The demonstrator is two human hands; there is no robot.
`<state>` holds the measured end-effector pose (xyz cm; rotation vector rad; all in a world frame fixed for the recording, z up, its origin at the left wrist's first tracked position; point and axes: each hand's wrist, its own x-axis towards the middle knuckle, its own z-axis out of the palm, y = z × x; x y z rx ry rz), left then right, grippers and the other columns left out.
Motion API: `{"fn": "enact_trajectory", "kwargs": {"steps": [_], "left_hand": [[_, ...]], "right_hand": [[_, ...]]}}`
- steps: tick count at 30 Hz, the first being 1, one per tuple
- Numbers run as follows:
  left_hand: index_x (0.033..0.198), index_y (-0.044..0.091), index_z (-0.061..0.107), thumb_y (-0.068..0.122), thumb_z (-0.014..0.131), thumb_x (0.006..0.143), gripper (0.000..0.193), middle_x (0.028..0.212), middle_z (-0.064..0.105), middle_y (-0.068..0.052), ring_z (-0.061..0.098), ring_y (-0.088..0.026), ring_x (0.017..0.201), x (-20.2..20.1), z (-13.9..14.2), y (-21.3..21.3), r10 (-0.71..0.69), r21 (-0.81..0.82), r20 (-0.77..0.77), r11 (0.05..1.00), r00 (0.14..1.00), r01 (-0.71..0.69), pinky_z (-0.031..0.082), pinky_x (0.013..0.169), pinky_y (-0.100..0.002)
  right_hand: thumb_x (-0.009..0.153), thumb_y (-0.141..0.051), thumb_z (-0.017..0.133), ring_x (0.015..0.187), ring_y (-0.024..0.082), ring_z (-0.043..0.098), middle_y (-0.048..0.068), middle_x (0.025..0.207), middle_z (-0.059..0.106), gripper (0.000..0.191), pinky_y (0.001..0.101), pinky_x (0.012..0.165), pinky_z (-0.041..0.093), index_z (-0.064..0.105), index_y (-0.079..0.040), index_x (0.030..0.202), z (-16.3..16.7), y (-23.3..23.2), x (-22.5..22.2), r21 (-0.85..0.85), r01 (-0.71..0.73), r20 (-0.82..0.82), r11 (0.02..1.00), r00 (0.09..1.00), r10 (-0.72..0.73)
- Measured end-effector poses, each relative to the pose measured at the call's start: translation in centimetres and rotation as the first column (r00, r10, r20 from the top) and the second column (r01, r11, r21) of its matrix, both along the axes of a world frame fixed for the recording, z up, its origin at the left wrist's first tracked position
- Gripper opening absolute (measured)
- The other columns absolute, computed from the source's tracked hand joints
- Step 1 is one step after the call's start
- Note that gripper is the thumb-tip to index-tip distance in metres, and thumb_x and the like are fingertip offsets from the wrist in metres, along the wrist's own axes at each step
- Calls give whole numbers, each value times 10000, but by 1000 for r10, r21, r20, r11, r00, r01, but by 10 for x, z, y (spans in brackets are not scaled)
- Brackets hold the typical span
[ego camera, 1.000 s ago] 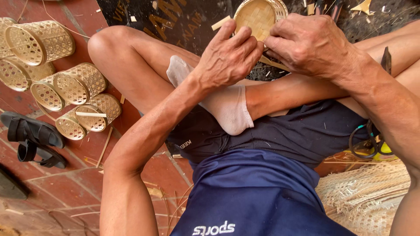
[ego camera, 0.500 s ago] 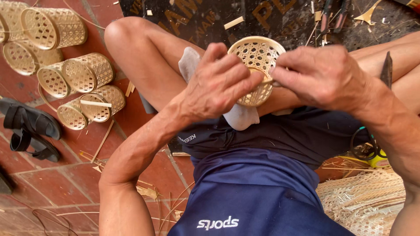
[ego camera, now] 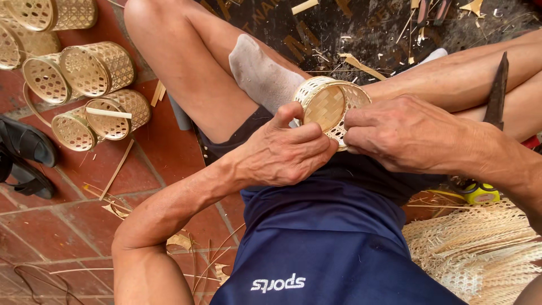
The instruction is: The person sits on the floor and applies glue from a squeeze bottle to the rim of a woven bamboo basket, then presses a woven bamboo lid onto the glued rim. They then sort and trim bamboo strips with pliers, splitting and cutting strips to size for basket making.
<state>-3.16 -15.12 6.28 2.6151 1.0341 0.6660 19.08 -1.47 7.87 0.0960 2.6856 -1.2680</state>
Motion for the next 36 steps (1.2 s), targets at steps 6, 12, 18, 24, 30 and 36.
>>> {"fn": "enact_trajectory", "kwargs": {"steps": [6, 12, 18, 24, 30, 36], "left_hand": [[1113, 63, 663, 169, 673, 981, 169, 906, 516, 22, 532, -136, 914, 2, -5, 1, 59, -93, 110, 994, 992, -48, 328, 979, -419], [1161, 54, 663, 149, 677, 1014, 175, 960, 522, 14, 550, -148, 996, 7, -5, -6, 126, -84, 80, 989, 989, -119, 337, 1031, -408], [1103, 71, 676, 154, 683, 989, 142, 953, 544, 16, 558, -157, 984, 10, -7, -9, 103, -111, 112, 990, 988, -90, 334, 992, -416], [1119, 55, 680, 161, 673, 985, 171, 971, 565, 10, 564, -153, 998, 14, -5, -13, 122, -91, 119, 990, 985, -112, 336, 1017, -426], [1143, 22, 684, 162, 673, 1007, 195, 948, 552, 2, 550, -154, 958, 12, 2, -11, 119, 6, 24, 993, 993, -119, 355, 1026, -445], [1139, -4, 682, 166, 668, 971, 239, 917, 541, -1, 546, -170, 933, 13, 0, 1, 90, 14, 38, 996, 995, -91, 354, 996, -456]], "right_hand": [[767, -125, 696, 724, 347, 641, 131, 852, 606, 163, 459, 584, 522, 635, -9, 864, 4, 5, -6, -27, -9, -24, 1000, 1000, 8], [731, -125, 723, 783, 321, 647, 127, 894, 629, 243, 454, 614, 519, 694, -21, 949, 13, -8, -3, 32, 73, -39, 997, 997, -71], [753, -126, 750, 799, 298, 650, 93, 847, 625, 180, 434, 668, 527, 684, -21, 884, -8, -16, 11, -4, 85, -102, 996, 991, -85], [774, -163, 762, 748, 295, 661, 82, 825, 637, 179, 431, 603, 522, 670, -21, 835, 9, -15, 4, -7, 120, -94, 993, 988, -120], [912, -339, 763, 574, 221, 632, 73, 718, 604, 321, 369, 473, 475, 657, -36, 902, 40, 3, -11, 514, 301, -100, 803, 951, -292], [912, -115, 648, 558, 147, 638, 32, 685, 579, 148, 313, 457, 486, 545, -90, 809, -12, -20, 2, 796, 199, -56, 571, 964, -259]]}}
